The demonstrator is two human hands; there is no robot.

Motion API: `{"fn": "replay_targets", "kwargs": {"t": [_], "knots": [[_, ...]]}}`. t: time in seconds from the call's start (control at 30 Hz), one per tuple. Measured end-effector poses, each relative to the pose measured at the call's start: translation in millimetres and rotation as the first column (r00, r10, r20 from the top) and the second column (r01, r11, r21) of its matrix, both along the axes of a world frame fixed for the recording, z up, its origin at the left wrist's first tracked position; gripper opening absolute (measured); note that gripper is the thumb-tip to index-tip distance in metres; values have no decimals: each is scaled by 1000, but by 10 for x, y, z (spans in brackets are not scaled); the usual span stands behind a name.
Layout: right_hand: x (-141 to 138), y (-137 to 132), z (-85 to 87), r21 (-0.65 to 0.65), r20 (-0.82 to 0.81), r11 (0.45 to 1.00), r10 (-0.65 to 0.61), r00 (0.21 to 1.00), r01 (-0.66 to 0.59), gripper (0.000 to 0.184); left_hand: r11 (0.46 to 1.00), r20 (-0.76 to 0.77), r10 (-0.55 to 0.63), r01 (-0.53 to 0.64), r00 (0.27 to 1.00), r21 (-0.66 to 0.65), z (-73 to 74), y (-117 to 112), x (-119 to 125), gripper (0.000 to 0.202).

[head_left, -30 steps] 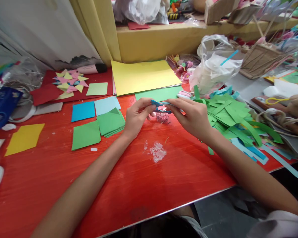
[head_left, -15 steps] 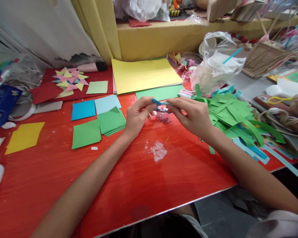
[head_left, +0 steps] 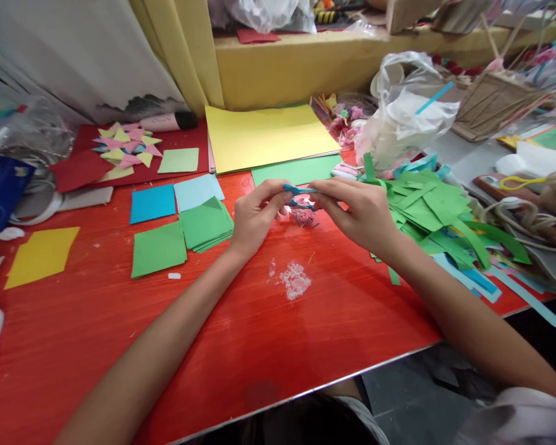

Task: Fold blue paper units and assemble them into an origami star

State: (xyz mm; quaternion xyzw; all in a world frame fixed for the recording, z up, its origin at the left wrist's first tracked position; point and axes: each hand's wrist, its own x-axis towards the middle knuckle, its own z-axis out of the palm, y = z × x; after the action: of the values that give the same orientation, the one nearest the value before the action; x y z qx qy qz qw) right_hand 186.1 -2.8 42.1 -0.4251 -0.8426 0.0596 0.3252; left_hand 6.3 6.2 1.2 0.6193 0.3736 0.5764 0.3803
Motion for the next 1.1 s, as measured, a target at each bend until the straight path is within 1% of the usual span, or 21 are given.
{"fn": "replay_targets", "kwargs": {"t": [0.1,0.33,0.7,0.83,1.1], "knots": [[1,4,6,17,15,1000,2,1000,-2,25,1000,-3,4,-4,1000,15,-1,-7,1,13],[9,33,-10,110,22,993,45,999,-47,25,998,-10,7,-6,1000,62,-20,0,4,14],[23,32,-10,194,46,979,46,998,-54,25,997,22,-63,62,998,44,-31,36,7,13],[34,22,-25,195,63,979,51,997,-63,28,998,11,-56,56,998,34,-23,30,8,13],[41,36,-14,190,86,980,52,995,-68,29,997,-21,-43,44,999,68,-40,25,11,11]]}}
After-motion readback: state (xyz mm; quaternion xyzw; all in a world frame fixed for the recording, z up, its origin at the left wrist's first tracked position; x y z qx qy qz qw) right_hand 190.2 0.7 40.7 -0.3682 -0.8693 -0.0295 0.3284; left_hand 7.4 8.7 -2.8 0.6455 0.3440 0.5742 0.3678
